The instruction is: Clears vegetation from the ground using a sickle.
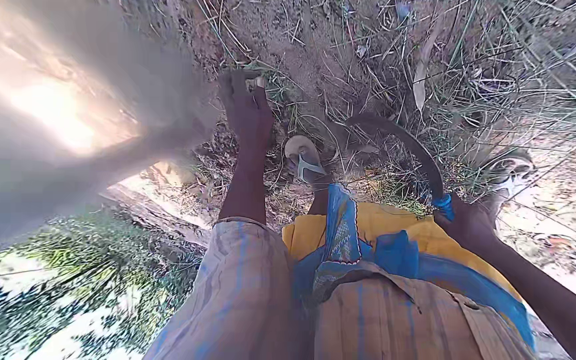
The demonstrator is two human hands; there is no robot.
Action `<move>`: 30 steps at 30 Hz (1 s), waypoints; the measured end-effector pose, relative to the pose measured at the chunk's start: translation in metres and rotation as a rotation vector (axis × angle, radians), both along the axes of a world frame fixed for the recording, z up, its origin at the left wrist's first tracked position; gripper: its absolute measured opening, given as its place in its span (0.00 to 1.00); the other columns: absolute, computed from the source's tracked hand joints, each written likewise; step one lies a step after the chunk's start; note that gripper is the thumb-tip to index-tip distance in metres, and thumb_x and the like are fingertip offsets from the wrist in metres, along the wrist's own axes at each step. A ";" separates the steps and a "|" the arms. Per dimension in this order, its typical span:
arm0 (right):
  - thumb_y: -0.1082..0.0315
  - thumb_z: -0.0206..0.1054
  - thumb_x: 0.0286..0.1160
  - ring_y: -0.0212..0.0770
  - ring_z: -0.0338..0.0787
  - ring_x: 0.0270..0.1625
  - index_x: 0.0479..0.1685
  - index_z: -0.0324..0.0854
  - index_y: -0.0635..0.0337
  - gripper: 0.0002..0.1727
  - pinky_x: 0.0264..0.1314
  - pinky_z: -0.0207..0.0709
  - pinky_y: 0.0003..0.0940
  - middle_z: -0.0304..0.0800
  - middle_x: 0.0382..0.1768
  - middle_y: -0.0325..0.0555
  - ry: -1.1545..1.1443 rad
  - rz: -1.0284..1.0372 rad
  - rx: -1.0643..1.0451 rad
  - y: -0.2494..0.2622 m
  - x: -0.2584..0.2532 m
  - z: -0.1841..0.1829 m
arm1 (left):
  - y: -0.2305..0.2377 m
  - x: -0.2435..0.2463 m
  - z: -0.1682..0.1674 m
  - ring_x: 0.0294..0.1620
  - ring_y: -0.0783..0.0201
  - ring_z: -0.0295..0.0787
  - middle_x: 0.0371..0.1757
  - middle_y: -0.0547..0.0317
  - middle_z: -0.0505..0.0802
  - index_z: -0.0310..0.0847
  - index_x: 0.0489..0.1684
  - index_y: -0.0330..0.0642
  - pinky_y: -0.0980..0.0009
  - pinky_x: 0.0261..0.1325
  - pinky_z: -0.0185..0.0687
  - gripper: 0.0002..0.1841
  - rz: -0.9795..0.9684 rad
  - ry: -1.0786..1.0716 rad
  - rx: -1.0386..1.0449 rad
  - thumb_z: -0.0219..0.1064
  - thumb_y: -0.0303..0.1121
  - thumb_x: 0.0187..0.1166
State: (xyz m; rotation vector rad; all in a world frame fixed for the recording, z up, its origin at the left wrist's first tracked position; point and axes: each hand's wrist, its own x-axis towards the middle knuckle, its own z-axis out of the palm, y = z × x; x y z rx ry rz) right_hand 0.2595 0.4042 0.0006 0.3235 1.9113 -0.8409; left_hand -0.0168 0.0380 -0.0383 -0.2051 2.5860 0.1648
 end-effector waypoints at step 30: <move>0.66 0.67 0.81 0.76 0.89 0.44 0.67 0.74 0.75 0.23 0.43 0.75 0.73 0.87 0.40 0.74 0.203 0.017 -0.162 -0.028 -0.104 -0.038 | 0.050 0.041 -0.048 0.65 0.42 0.84 0.67 0.29 0.84 0.76 0.69 0.23 0.46 0.70 0.76 0.25 0.480 -0.428 -0.043 0.47 0.40 0.95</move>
